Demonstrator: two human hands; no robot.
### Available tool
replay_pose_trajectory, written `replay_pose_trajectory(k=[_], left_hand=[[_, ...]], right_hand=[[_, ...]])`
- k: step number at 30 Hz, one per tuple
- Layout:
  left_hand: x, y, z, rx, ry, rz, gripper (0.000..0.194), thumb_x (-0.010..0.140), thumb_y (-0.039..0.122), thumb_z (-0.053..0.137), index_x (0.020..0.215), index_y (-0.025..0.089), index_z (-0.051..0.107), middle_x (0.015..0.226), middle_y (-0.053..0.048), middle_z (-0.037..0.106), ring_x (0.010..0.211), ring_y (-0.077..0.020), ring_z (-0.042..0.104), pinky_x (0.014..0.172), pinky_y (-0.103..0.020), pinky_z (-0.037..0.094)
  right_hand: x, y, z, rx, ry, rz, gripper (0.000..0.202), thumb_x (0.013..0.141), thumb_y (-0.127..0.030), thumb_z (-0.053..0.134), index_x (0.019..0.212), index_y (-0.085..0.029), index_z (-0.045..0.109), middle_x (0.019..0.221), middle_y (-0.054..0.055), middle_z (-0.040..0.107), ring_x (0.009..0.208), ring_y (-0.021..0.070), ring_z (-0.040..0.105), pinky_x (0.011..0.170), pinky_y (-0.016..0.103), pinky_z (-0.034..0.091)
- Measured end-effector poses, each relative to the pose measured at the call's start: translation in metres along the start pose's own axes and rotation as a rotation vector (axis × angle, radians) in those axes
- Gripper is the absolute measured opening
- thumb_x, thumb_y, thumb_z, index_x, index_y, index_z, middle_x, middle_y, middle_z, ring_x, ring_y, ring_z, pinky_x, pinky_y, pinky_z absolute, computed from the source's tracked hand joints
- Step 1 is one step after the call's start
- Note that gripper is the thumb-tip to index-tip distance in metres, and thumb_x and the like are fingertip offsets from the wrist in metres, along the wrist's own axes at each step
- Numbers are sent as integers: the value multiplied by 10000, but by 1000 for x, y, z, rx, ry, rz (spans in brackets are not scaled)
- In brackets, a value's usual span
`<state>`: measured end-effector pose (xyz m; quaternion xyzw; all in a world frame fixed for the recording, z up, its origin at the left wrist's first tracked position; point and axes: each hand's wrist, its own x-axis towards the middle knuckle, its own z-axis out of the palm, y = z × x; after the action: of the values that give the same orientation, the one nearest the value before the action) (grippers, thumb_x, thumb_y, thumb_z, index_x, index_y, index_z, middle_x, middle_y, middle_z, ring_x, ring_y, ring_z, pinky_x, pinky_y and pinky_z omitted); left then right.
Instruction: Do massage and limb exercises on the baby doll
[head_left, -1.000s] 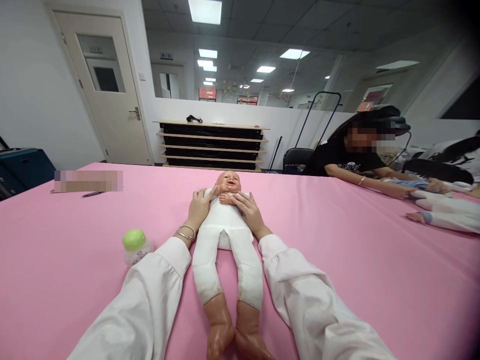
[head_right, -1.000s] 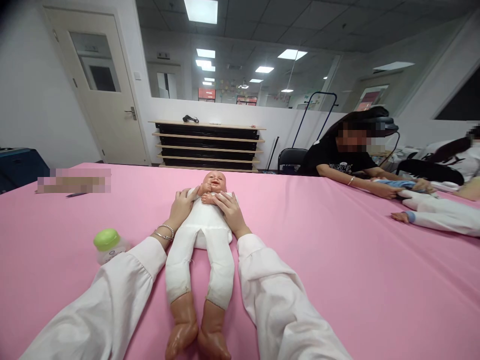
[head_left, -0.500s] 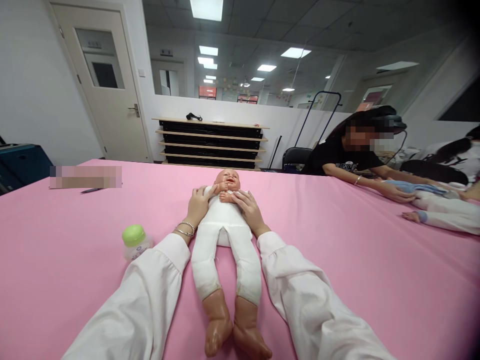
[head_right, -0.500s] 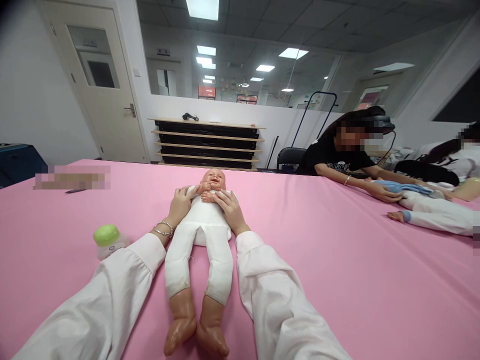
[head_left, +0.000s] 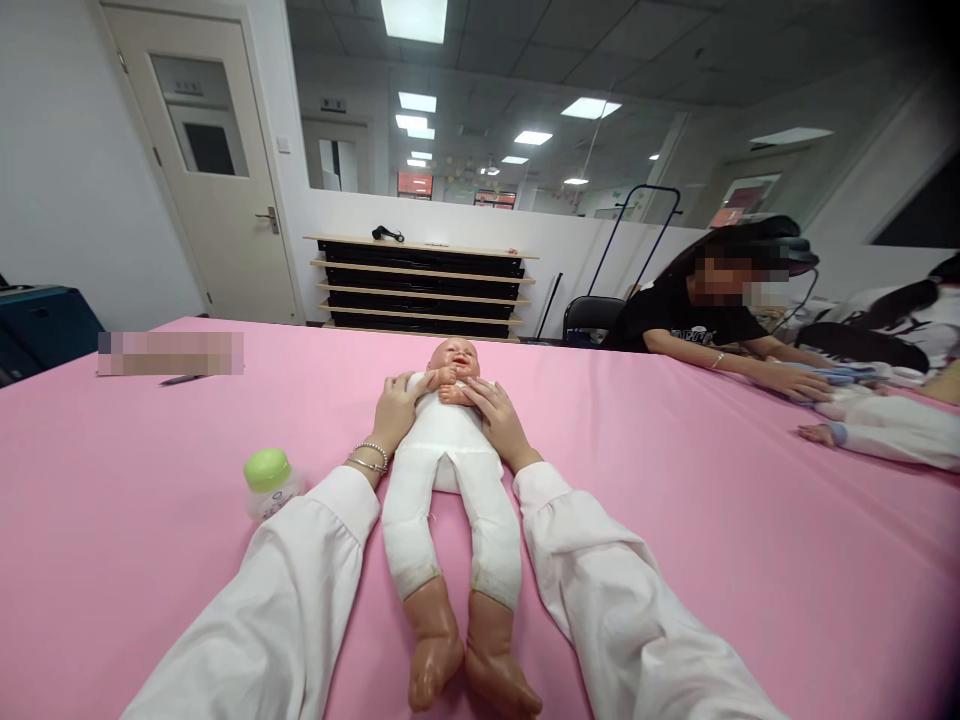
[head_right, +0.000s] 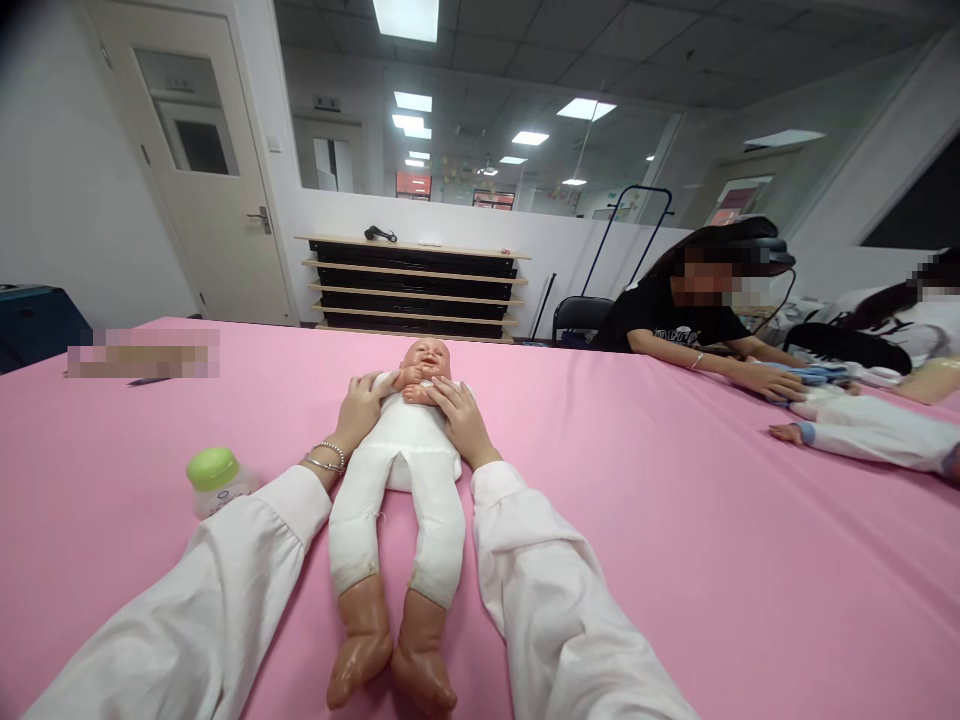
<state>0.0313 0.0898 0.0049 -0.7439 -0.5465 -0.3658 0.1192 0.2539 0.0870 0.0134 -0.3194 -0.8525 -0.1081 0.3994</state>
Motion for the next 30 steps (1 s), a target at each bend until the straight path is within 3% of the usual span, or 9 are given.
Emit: replay_pose_trajectory(k=[9,15,19,21,23,25,28,30], left_hand=[[0,-1,0,25,6,22,515,869,130,378,1333,345,441,1196,-68,500,964,-240,389,878,-352,411],[1,-1,1,15,-1,15,511,866,130,374,1329,334,450,1198,-77,500,971,-240,398,871,-359,420],[0,-1,2,-43,7,-13,523,845,110,387,1319,316,465,1196,-78,509,996,-244,411,880,-364,422],[0,-1,1,-109,18,-66,552,816,80,392,1325,283,457,1184,-84,521,1012,-241,429,905,-372,414],[-1,-1,0,-201,54,-167,601,790,78,414,1371,228,384,1181,-103,528,1051,-244,448,938,-389,400],[-1,-2,-2,-314,109,-336,682,780,112,444,1428,174,239,1216,-132,514,1093,-249,472,944,-396,406],[-1,-5,-4,-465,147,-747,780,786,189,462,1443,97,51,1237,-194,511,1039,-272,556,850,-400,465],[0,-8,-4,-519,154,-948,792,787,219,461,1430,63,24,1219,-217,528,993,-282,593,807,-398,483]], right_hand=[[2,-3,-2,-58,-69,63,458,916,-275,337,1363,-173,351,1396,88,404,1308,188,341,1088,459,227],[0,2,5,-139,-26,167,464,910,-337,368,1341,-165,384,1382,120,411,1311,231,329,1082,524,188],[-1,2,9,-54,38,218,414,902,-316,375,1280,-168,453,1304,116,490,1255,229,395,1059,491,258],[-2,4,11,28,135,295,395,885,-327,404,1234,-164,489,1263,123,517,1212,233,432,1038,475,298],[-4,11,14,152,295,443,393,863,-355,439,1200,-160,497,1231,130,528,1168,234,464,1008,466,341],[-8,23,17,326,505,690,420,840,-392,466,1184,-150,475,1187,133,541,1115,226,501,964,455,391],[-16,50,20,568,812,1079,454,822,-413,440,1181,-140,402,1188,140,518,1101,210,523,950,445,417],[-22,66,22,640,900,1147,450,823,-398,394,1190,-141,355,1254,153,464,1154,198,497,979,436,405]])
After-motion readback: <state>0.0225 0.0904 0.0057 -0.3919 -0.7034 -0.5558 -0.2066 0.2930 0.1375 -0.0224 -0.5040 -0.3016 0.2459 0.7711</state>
